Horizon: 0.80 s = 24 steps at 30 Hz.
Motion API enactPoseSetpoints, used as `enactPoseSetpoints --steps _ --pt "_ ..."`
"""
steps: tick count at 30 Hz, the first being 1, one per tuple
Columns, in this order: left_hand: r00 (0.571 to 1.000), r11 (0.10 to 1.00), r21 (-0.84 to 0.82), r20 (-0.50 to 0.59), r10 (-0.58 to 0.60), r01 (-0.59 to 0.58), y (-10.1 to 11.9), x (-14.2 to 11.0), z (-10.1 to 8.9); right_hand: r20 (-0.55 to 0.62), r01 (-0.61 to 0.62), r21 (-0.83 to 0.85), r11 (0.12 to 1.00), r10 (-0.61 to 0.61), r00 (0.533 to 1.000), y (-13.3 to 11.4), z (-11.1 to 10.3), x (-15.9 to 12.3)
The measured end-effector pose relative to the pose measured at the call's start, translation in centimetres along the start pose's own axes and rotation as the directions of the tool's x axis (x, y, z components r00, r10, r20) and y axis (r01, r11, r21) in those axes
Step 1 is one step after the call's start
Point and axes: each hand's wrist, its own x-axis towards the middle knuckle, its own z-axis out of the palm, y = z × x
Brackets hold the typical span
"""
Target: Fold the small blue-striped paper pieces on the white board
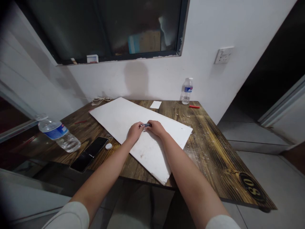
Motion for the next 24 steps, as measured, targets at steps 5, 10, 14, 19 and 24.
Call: enactPoseSetpoints --steps 5,10,14,19,24 --pt "1.0 0.999 0.045 0.022 0.006 -0.007 -0.11 -0.11 0.1 -0.011 0.009 -0.02 1.0 -0.009 1.0 -0.25 -0.09 -0.04" --pt "0.999 0.997 0.075 0.036 -0.001 -0.002 -0.11 -0.03 0.23 -0.025 -0.011 -0.043 0.999 0.01 1.0 -0.32 -0.18 -0.13" --pt "0.999 0.998 0.061 0.031 0.024 -0.026 -0.27 -0.03 0.37 0.014 -0.032 0.049 0.998 0.031 0.999 -0.05 -0.09 -0.06" --pt "1.0 0.995 0.098 0.023 0.022 -0.024 -0.44 -0.01 0.47 -0.009 -0.048 0.169 0.984 0.05 0.999 -0.15 -0.1 -0.07" --pt "1.0 0.995 0.096 0.026 -0.017 0.014 -0.21 0.08 0.4 -0.126 -0.061 0.257 0.965 0.096 0.987 -0.68 -0.41 -0.27"
